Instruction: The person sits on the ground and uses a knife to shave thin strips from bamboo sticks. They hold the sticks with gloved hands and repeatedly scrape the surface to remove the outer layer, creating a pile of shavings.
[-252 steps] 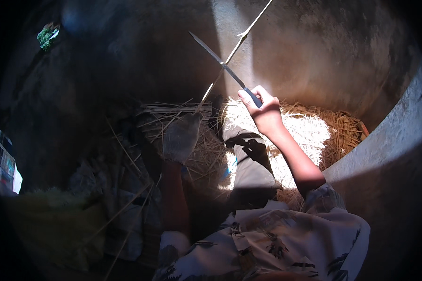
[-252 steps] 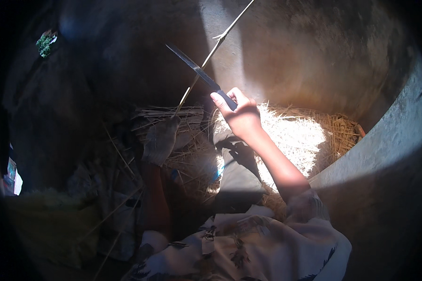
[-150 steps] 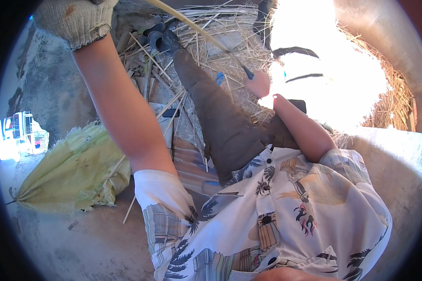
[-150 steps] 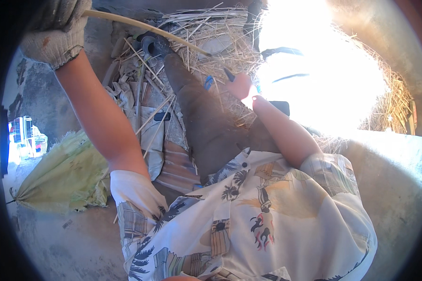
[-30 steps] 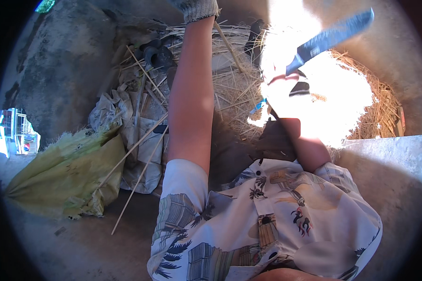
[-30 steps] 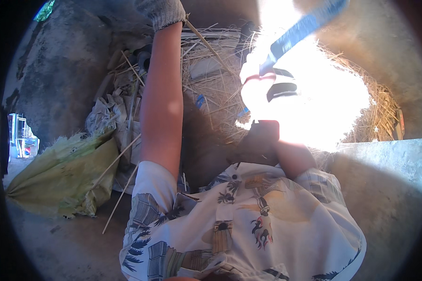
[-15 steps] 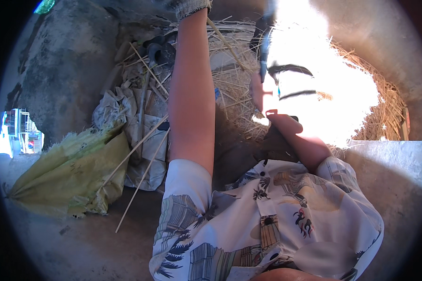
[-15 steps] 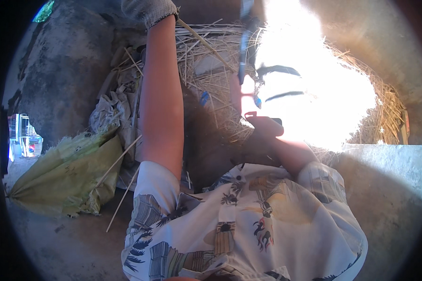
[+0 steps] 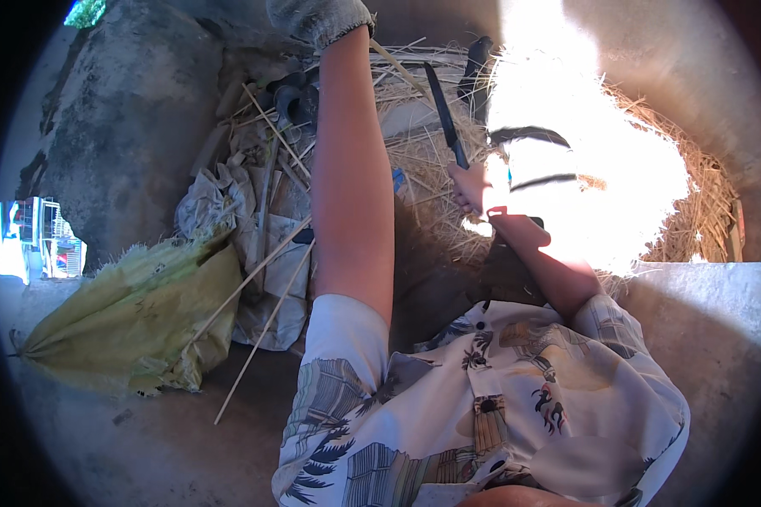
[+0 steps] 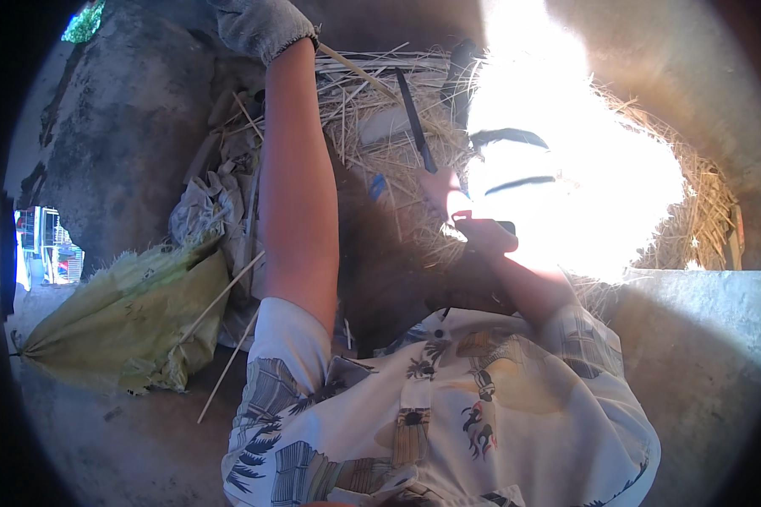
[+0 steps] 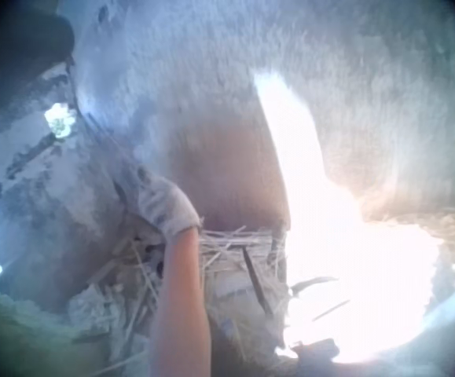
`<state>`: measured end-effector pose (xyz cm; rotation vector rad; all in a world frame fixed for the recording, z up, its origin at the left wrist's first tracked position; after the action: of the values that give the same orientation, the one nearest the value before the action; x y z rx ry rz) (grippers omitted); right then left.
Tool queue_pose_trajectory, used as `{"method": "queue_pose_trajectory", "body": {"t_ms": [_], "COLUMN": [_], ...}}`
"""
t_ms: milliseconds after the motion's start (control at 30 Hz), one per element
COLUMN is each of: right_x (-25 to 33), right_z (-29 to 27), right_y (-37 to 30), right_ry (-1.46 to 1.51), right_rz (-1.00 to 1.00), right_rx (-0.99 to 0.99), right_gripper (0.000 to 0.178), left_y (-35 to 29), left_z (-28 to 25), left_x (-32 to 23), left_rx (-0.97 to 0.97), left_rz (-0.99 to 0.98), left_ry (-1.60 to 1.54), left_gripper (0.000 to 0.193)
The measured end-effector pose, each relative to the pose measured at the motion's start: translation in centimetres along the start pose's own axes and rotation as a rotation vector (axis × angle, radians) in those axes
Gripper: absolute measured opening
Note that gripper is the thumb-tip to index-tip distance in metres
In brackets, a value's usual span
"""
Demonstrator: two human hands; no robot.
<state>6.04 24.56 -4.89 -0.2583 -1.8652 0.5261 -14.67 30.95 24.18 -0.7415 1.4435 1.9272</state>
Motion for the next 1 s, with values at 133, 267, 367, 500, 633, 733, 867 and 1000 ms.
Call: {"method": "queue_pose_trajectory", "body": {"t_ms": [133,267,367,500,633,733,867,1000], "right_x": [6.4,5.8,-0.2,4.8,8.6,2.2,-2.8,3.8], "right_z": [-4.6,-4.9,-0.6,-4.6,-8.6,-5.4,-2.7,-8.4], "right_y": [1.5,0.7,2.4,1.2,-1.2,1.2,1.2,-0.9], "right_ry": [0.207,0.439,0.111,0.033,0.506,0.358,0.045,0.29], "right_rz": [-0.223,-0.432,-0.181,-0.153,-0.48,-0.33,0.025,-0.192], "right_rx": [-0.104,-0.214,-0.111,-0.076,-0.242,-0.272,0.053,-0.091], "right_gripper": [0.026,0.029,0.032,0.024,0.024,0.024,0.024,0.023], "left_y": [-0.9,0.6,0.8,0.5,0.0,-1.7,-1.7,-1.7], "left_z": [1.1,1.0,2.5,0.9,1.7,2.6,4.3,5.0], "left_x": [0.8,1.3,4.7,1.5,1.7,0.4,3.8,4.7], "left_rx": [0.014,0.001,-0.066,-0.042,0.028,0.108,-0.493,-0.235], "left_rz": [-0.009,0.233,0.627,0.294,0.227,0.054,0.636,0.417], "left_ry": [-0.05,0.141,0.482,0.16,0.159,-0.008,0.185,0.337], "left_gripper": [0.065,0.058,0.049,0.042,0.044,0.049,0.053,0.052]}}
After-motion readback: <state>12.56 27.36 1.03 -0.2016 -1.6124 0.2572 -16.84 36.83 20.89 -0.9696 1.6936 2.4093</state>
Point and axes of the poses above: each hand's wrist, its own y-axis towards the middle knuckle, its own z-axis out of the palm, x = y × z, the point moved 3 cm from there along y, towards the middle knuckle, and after that the axes turned 15 degrees about -x, right-handed, at the moved point
